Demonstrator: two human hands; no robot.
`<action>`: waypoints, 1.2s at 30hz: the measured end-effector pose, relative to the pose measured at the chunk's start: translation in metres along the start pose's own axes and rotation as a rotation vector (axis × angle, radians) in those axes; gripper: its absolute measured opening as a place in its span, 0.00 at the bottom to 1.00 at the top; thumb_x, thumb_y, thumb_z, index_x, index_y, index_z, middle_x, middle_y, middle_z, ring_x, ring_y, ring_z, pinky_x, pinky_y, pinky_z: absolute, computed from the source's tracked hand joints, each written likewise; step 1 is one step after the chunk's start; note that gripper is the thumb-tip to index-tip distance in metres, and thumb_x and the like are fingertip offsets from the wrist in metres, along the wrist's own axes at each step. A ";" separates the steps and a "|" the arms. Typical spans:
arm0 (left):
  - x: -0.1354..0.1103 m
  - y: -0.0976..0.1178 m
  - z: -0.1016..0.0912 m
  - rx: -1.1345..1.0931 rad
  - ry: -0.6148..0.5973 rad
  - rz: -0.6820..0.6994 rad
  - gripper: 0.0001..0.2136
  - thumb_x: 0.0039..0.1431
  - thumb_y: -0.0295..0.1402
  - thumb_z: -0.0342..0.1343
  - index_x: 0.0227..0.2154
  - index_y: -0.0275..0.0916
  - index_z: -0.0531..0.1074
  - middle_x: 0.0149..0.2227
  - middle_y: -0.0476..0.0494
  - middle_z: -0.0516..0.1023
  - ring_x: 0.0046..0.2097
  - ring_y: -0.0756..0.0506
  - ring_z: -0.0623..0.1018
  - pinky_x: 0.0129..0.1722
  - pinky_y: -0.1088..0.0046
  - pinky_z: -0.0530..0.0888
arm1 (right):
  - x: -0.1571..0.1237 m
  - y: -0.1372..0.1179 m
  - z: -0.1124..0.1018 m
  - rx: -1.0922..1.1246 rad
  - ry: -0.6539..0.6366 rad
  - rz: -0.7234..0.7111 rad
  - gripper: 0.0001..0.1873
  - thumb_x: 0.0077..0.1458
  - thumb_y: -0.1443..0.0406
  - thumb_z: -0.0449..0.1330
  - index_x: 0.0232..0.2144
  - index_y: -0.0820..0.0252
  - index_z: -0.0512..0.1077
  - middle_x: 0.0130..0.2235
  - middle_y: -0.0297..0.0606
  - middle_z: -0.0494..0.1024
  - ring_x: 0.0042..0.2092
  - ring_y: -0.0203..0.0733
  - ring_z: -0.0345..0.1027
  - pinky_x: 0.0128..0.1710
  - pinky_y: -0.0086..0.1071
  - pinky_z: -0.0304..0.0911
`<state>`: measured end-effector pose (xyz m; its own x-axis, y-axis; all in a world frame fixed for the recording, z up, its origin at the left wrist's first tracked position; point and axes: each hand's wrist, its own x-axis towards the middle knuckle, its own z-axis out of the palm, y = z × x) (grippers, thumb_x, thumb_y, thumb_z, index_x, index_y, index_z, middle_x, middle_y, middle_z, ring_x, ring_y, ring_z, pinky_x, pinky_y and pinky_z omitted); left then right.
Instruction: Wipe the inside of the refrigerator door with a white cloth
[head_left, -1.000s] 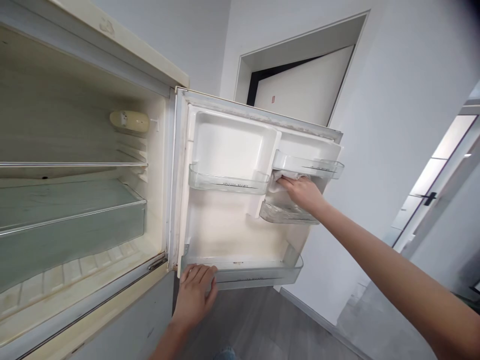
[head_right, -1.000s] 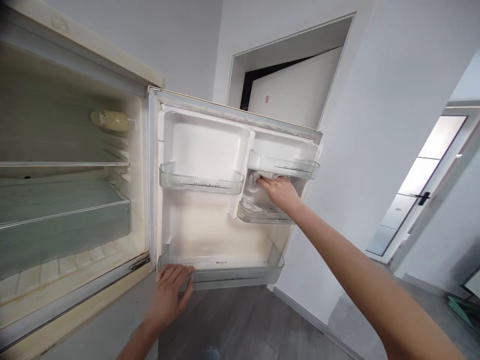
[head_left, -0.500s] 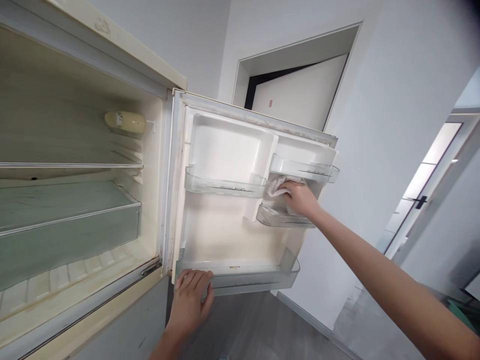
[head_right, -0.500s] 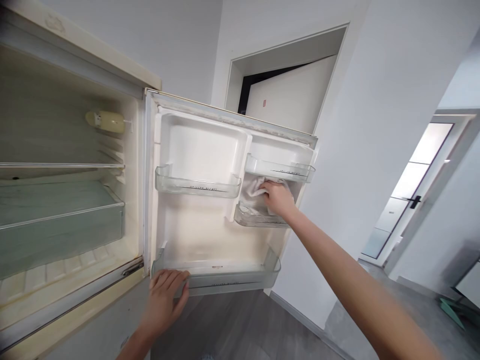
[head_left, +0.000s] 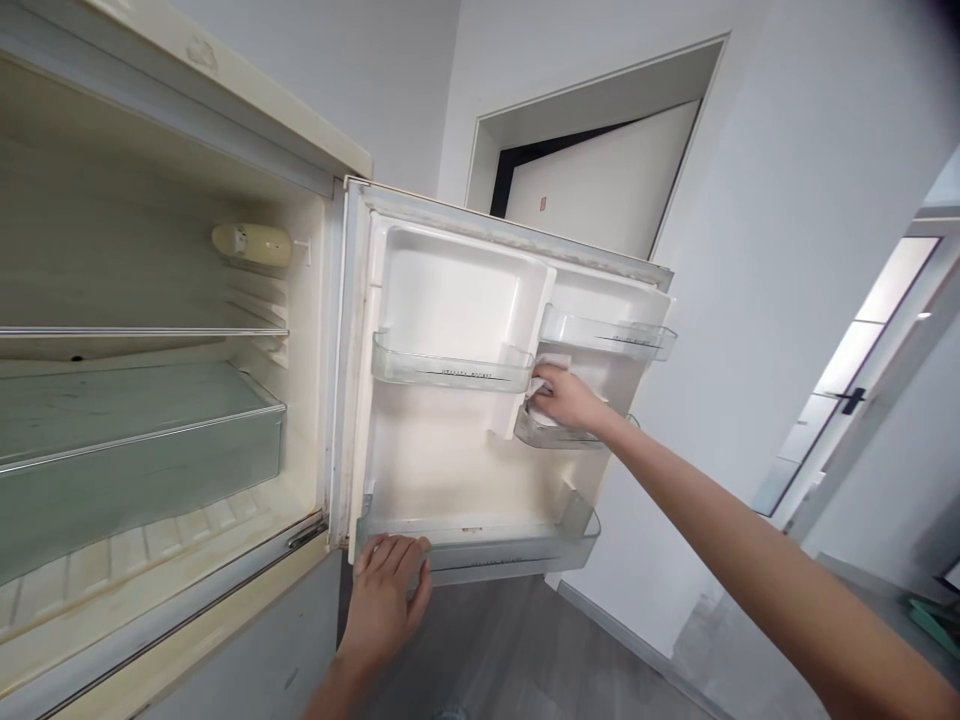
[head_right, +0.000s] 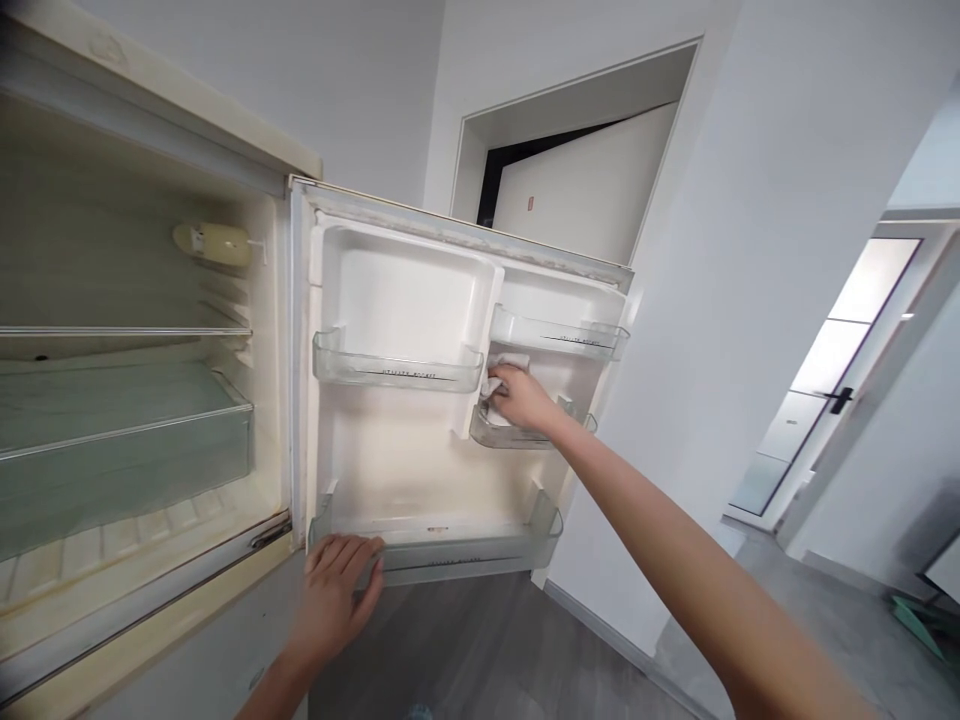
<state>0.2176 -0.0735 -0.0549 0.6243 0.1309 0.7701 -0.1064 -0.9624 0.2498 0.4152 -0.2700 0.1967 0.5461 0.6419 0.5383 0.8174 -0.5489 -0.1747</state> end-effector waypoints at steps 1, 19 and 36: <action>0.000 0.000 0.000 -0.001 -0.001 0.002 0.09 0.57 0.29 0.50 0.40 0.46 0.68 0.35 0.54 0.79 0.41 0.49 0.75 0.52 0.64 0.61 | 0.000 0.005 -0.001 -0.097 0.019 -0.043 0.19 0.45 0.73 0.53 0.41 0.63 0.72 0.44 0.42 0.75 0.45 0.45 0.67 0.45 0.34 0.61; 0.000 -0.001 0.001 0.023 0.023 0.022 0.09 0.56 0.30 0.52 0.40 0.47 0.68 0.35 0.56 0.79 0.41 0.50 0.75 0.51 0.65 0.61 | -0.024 0.045 -0.024 -0.865 0.042 0.181 0.17 0.43 0.71 0.52 0.36 0.70 0.73 0.32 0.55 0.77 0.34 0.54 0.70 0.37 0.42 0.58; 0.001 0.002 0.000 0.004 0.081 0.019 0.08 0.55 0.30 0.53 0.38 0.46 0.70 0.33 0.55 0.80 0.40 0.49 0.76 0.49 0.66 0.62 | -0.015 -0.028 -0.010 0.587 0.011 0.357 0.19 0.38 0.66 0.59 0.38 0.60 0.71 0.32 0.34 0.76 0.30 0.38 0.66 0.26 0.28 0.59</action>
<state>0.2182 -0.0750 -0.0540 0.5574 0.1308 0.8199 -0.1149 -0.9658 0.2323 0.3820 -0.2697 0.2015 0.8013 0.4679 0.3727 0.5533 -0.3426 -0.7593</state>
